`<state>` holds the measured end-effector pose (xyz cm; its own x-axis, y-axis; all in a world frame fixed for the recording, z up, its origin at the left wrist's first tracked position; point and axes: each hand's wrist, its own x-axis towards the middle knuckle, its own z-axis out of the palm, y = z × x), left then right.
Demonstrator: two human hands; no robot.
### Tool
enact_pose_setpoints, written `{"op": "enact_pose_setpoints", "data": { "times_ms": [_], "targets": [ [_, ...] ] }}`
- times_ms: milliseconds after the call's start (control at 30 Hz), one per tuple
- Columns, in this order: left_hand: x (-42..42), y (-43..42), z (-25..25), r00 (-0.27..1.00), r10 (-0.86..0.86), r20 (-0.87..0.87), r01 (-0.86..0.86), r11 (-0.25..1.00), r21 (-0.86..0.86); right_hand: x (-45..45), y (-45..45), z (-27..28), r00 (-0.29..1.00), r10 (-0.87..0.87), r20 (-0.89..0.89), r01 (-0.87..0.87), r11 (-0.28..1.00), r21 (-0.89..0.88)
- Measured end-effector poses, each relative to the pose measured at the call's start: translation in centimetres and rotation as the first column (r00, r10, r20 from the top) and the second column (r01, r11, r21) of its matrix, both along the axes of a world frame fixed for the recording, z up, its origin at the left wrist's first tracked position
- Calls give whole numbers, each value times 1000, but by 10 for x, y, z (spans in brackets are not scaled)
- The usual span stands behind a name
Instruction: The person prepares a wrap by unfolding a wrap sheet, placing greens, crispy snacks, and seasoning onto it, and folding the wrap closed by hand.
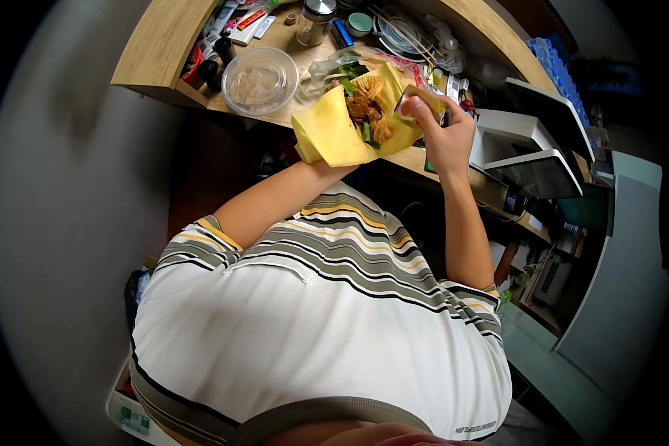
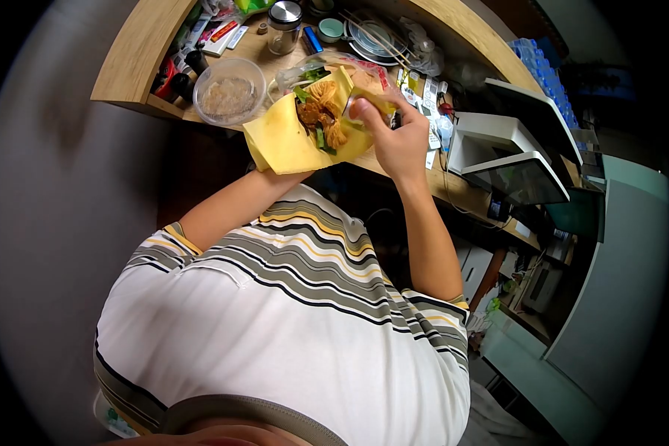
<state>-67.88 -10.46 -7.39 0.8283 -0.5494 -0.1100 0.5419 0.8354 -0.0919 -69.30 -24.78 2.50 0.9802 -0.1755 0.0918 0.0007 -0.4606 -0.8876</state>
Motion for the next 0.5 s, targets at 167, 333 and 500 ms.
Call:
{"op": "enact_pose_setpoints", "data": {
  "times_ms": [167, 333, 500],
  "targets": [
    [6, 4, 5, 998, -63, -20, 60, 990, -127, 9, -16, -22, 985, -166, 37, 144, 932, 333],
    [13, 4, -6, 998, -34, 57, 33, 999, 26, 12, -17, -44, 980, -147, -135, 193, 870, 454],
    [20, 1, -12, 998, -51, 25, 48, 991, 125, 10, 3, -40, 980, -16, -196, 160, 646, 746]
  ]
}}
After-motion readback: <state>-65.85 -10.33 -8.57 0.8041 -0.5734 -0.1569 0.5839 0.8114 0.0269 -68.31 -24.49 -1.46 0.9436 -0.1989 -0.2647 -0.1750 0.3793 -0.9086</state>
